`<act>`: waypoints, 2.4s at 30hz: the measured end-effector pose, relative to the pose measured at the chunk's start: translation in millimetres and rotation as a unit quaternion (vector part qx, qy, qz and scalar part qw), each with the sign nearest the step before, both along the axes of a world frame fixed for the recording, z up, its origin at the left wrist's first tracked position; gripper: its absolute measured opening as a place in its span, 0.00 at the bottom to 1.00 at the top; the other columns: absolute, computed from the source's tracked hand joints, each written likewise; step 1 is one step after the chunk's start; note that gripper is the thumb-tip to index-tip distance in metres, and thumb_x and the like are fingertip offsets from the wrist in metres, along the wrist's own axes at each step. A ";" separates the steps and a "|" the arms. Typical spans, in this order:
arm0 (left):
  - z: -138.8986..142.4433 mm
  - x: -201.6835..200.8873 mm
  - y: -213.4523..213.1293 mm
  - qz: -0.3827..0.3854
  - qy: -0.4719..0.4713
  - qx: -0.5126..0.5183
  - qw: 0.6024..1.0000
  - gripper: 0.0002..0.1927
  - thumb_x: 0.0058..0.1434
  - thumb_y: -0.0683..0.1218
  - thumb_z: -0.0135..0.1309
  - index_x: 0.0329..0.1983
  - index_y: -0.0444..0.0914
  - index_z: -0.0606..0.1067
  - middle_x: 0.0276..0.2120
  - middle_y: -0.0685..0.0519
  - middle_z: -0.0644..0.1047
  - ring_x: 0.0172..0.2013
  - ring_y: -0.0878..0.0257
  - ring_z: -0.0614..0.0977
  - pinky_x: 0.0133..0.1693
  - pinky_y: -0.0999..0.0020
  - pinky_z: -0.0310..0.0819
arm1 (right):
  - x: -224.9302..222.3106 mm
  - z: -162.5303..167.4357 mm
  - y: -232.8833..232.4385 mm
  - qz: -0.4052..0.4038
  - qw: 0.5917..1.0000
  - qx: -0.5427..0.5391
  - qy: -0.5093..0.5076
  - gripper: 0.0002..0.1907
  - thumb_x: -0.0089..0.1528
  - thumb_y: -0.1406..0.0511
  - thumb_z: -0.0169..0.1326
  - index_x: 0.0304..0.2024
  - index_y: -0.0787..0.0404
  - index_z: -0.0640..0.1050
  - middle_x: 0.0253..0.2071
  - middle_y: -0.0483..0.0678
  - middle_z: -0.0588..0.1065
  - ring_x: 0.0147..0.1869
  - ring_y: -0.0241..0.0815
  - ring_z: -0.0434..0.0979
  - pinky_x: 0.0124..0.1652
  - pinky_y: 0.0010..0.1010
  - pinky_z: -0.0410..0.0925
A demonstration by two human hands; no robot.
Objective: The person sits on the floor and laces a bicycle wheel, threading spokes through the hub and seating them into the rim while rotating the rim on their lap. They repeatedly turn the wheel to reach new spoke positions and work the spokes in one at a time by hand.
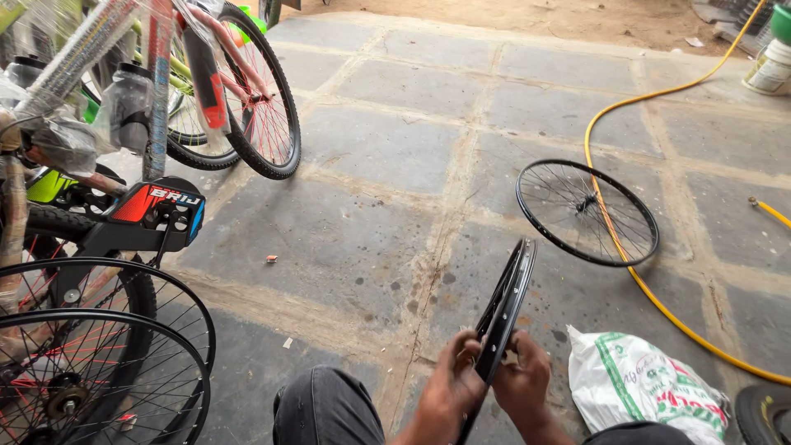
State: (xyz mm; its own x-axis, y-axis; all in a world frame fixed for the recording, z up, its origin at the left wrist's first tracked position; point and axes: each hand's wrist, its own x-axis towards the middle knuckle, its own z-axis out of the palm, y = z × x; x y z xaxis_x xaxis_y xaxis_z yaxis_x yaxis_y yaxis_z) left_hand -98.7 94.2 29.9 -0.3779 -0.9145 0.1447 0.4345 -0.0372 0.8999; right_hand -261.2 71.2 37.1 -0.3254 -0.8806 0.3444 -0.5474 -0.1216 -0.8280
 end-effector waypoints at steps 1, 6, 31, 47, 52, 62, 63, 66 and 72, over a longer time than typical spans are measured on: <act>-5.5 -4.1 -11.3 -0.034 0.114 0.060 0.991 0.34 0.71 0.51 0.49 0.75 0.29 0.58 0.63 0.42 0.70 0.67 0.55 0.70 0.68 0.61 0.62 | 2.8 0.4 2.2 0.008 1.000 -0.019 0.008 0.15 0.50 0.64 0.74 0.32 0.61 0.80 0.33 0.48 0.81 0.38 0.42 0.81 0.39 0.30 0.73; -23.4 -6.8 -37.9 -0.147 0.164 0.126 0.967 0.23 0.78 0.52 0.40 0.68 0.33 0.70 0.55 0.50 0.77 0.54 0.65 0.77 0.58 0.71 0.69 | 2.4 21.2 16.7 0.081 0.980 -0.167 0.076 0.14 0.49 0.70 0.66 0.37 0.63 0.80 0.46 0.51 0.79 0.44 0.44 0.81 0.43 0.32 0.72; -27.9 -13.5 -49.9 -0.123 -0.019 0.035 0.992 0.19 0.76 0.49 0.36 0.62 0.39 0.72 0.53 0.57 0.77 0.54 0.70 0.77 0.59 0.74 0.68 | -22.1 45.9 11.3 0.324 0.945 -0.015 -0.037 0.28 0.53 0.75 0.63 0.56 0.65 0.75 0.48 0.47 0.73 0.47 0.37 0.72 0.41 0.28 0.70; -50.7 -21.2 -37.4 -0.194 0.122 0.120 0.966 0.26 0.81 0.56 0.42 0.63 0.30 0.73 0.51 0.49 0.78 0.51 0.63 0.78 0.54 0.66 0.72 | -28.9 51.3 18.8 0.344 0.932 0.099 -0.056 0.32 0.54 0.76 0.59 0.62 0.64 0.72 0.56 0.49 0.77 0.45 0.36 0.82 0.43 0.27 0.76; -59.8 -14.3 -37.9 -0.196 0.124 0.103 0.967 0.26 0.75 0.54 0.45 0.68 0.32 0.69 0.59 0.51 0.76 0.61 0.65 0.75 0.65 0.67 0.64 | -22.8 37.3 17.5 0.298 0.954 0.012 -0.024 0.21 0.56 0.73 0.64 0.52 0.64 0.77 0.47 0.48 0.79 0.45 0.36 0.81 0.42 0.27 0.75; -70.7 -10.5 -32.5 -0.197 0.112 0.078 0.971 0.28 0.74 0.52 0.45 0.72 0.35 0.63 0.61 0.53 0.74 0.63 0.66 0.72 0.67 0.67 0.62 | -8.2 14.1 30.5 0.209 0.973 -0.004 -0.097 0.18 0.57 0.71 0.69 0.49 0.63 0.79 0.39 0.45 0.80 0.42 0.33 0.79 0.42 0.26 0.72; -70.4 -11.9 -32.0 -0.190 0.099 0.078 0.974 0.26 0.75 0.52 0.43 0.71 0.34 0.64 0.59 0.53 0.75 0.61 0.66 0.73 0.65 0.66 0.64 | -14.3 21.8 27.4 0.248 0.963 0.008 -0.103 0.21 0.58 0.72 0.66 0.54 0.63 0.78 0.43 0.45 0.81 0.47 0.34 0.82 0.47 0.26 0.76; -69.2 -17.7 -34.5 -0.183 0.067 0.071 0.978 0.25 0.80 0.55 0.38 0.66 0.31 0.70 0.54 0.50 0.77 0.56 0.63 0.76 0.61 0.65 0.69 | -32.6 45.0 17.7 0.358 0.918 0.106 -0.130 0.31 0.55 0.73 0.61 0.61 0.61 0.72 0.61 0.45 0.75 0.49 0.33 0.83 0.42 0.25 0.78; -62.0 -21.0 -36.3 -0.163 0.073 0.094 0.979 0.23 0.78 0.54 0.39 0.64 0.33 0.70 0.49 0.55 0.76 0.51 0.67 0.74 0.56 0.71 0.66 | -21.7 42.3 19.5 0.296 0.955 0.018 -0.013 0.23 0.53 0.74 0.64 0.52 0.65 0.78 0.52 0.50 0.80 0.44 0.36 0.81 0.39 0.25 0.74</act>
State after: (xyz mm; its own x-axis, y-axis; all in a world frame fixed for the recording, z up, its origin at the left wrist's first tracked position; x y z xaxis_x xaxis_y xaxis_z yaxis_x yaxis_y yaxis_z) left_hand -119.8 57.9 -32.1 -0.6424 -0.7640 0.0601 0.4954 -0.3542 0.7932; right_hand -282.9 90.7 79.4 0.2241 -0.9240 0.3098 -0.3705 -0.3748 -0.8499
